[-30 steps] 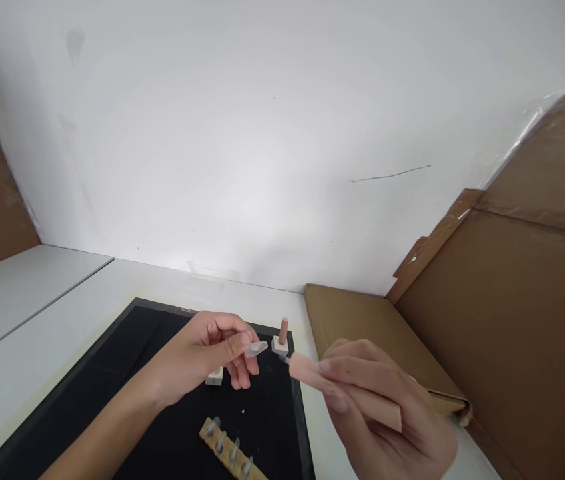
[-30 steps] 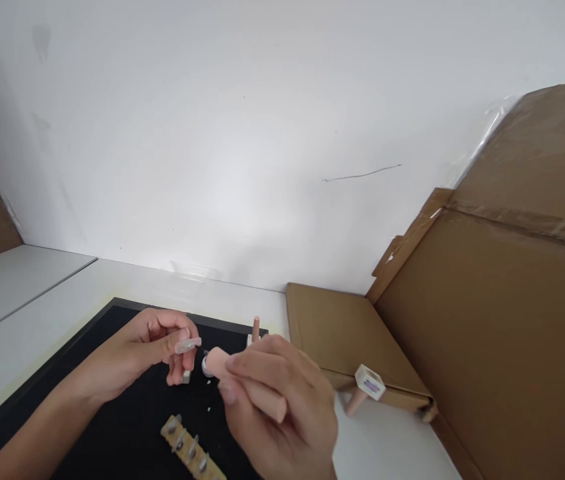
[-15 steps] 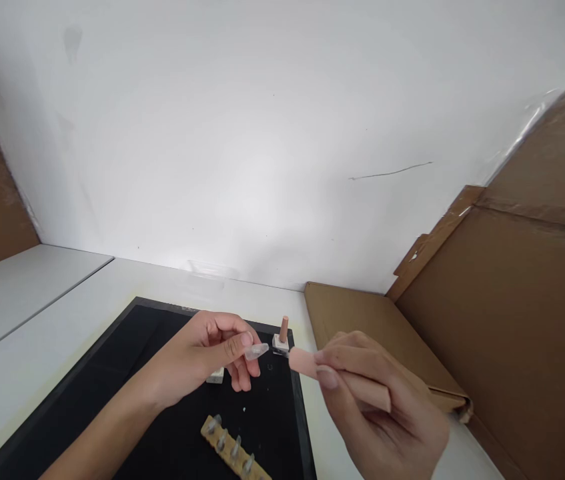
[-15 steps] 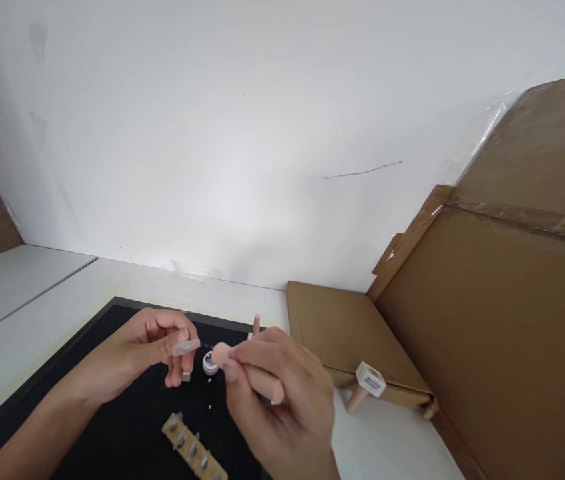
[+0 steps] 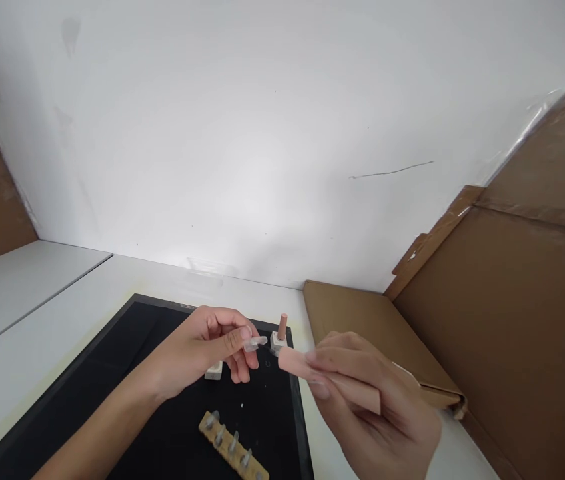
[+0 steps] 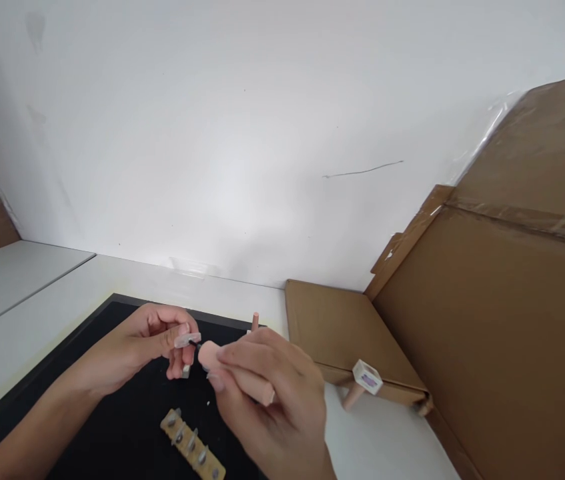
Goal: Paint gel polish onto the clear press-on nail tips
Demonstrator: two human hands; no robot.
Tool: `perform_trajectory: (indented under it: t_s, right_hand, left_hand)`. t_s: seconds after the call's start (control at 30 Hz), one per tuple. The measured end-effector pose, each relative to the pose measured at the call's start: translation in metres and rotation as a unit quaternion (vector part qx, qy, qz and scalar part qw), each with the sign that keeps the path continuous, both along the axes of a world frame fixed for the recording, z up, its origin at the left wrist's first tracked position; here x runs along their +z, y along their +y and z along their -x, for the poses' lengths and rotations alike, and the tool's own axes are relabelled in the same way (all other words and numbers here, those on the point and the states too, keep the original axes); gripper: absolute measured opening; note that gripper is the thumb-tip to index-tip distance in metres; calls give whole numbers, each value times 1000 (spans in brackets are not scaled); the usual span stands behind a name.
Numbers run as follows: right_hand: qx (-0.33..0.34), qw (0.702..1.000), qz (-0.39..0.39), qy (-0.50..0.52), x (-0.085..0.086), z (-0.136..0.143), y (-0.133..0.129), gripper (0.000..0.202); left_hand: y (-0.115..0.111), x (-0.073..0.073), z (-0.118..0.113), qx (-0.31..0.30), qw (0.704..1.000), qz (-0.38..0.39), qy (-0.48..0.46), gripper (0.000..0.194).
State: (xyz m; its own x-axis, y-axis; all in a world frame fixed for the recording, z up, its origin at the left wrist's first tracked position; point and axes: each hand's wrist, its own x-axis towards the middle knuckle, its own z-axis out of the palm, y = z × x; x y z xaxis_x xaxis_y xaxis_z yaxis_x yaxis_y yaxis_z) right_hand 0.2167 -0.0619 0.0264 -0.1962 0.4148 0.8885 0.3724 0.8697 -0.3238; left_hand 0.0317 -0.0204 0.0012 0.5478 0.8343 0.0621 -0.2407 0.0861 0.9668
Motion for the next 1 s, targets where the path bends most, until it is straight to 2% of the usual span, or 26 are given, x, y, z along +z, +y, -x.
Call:
perform_trajectory:
  t_s: [0.1,0.27,0.4,0.57,0.73,0.9,1.0]
  right_hand:
    - [-26,1000,6,6,1,1,0,19]
    - [-3,1000,1,4,0,2,0,18]
    - [-25,1000,4,11,0,1,0,19]
    - [40,999,-8,0,-1,-1,2,23]
    - [7,1000,-8,-3,-1,-1,3,24]
    - [57,998,-22,-21,-3,-2,4,24]
    - [24,999,-28,-28,-2,-2,4,26]
  left_hand:
    - [0,0,0,-3,1000,-2,4,24]
    - [0,-1,0,1,1000,0,1,24]
    - [0,0,0,2,1000,-3,7,24]
    - [1,-1,0,-1,1000,2,-8,22]
    - [0,0,0,-4,1000,0,-4,23]
    - [1,0,1,-9,1000,9,-20,20]
    - [1,0,0,-6,1000,5,-16,21]
